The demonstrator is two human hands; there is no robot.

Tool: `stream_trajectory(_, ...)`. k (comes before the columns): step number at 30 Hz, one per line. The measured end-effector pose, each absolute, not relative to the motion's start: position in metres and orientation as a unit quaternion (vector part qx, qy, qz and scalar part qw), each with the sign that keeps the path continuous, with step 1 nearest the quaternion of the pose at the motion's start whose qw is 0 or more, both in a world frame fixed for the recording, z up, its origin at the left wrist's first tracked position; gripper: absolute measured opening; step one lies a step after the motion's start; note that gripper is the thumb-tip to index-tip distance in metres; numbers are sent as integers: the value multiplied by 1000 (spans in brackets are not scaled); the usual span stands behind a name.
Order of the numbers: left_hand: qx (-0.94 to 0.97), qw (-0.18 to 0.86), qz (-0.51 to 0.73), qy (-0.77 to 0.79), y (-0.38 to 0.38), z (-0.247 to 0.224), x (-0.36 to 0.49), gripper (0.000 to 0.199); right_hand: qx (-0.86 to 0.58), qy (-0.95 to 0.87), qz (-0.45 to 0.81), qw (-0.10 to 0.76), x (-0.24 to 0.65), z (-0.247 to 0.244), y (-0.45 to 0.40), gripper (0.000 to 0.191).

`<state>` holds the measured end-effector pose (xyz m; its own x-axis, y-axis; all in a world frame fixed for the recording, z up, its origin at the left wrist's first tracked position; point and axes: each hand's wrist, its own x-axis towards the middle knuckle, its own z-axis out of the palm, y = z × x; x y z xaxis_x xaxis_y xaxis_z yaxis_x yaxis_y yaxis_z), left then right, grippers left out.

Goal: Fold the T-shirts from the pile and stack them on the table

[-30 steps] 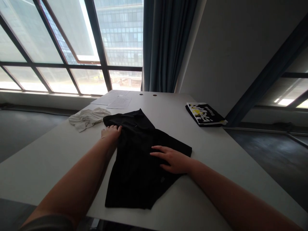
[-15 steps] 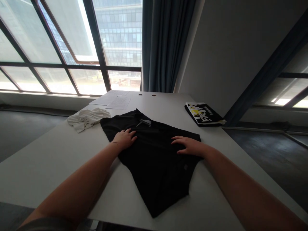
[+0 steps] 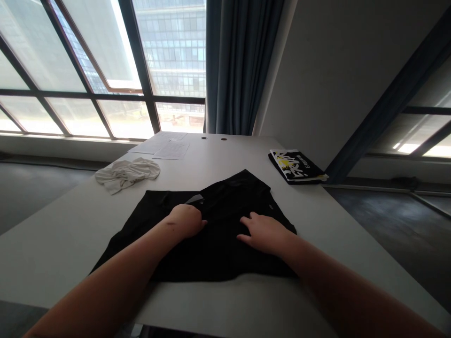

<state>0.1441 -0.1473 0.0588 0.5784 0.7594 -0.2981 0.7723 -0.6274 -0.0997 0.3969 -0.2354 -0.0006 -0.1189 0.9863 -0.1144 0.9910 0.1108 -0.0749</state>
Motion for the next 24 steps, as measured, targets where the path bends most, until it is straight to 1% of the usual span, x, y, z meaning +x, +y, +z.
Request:
stream_trajectory(3, 913, 110, -156, 361, -141, 58, 137, 46, 662, 747, -53, -21, 404, -27, -227, 72)
stream_trajectory(5, 919, 147, -120, 346, -135, 57, 133, 41, 678, 731, -68, -34, 421, -39, -212, 78)
stream_trajectory(6, 923, 145, -91, 344, -131, 55, 130, 38, 688, 720, -80, -34, 431, -41, -203, 78)
stream_trajectory(8, 934, 111, -43, 338, -121, 50, 124, 36, 697, 709, -98, -34, 454, -40, -187, 73)
stream_trajectory(11, 928, 74, -44, 364, -102, 37, 116, 43, 695, 711, -88, -63, 487, -33, -171, 57)
stream_trajectory(14, 898, 72, -64, 430, -84, 25, 108, 54, 728, 677, 5, -111, 510, -26, -168, 40)
stream_trajectory(17, 872, 60, -66, 481, -72, 20, 103, 60, 766, 621, 112, -124, 517, -22, -172, 27)
stream_trajectory(19, 852, 48, -79, 514, -71, 22, 102, 62, 772, 606, 143, -128, 513, -18, -176, 26)
stream_trajectory(24, 827, 19, -124, 548, -85, 35, 109, 57, 709, 661, 166, -179, 470, -4, -188, 36)
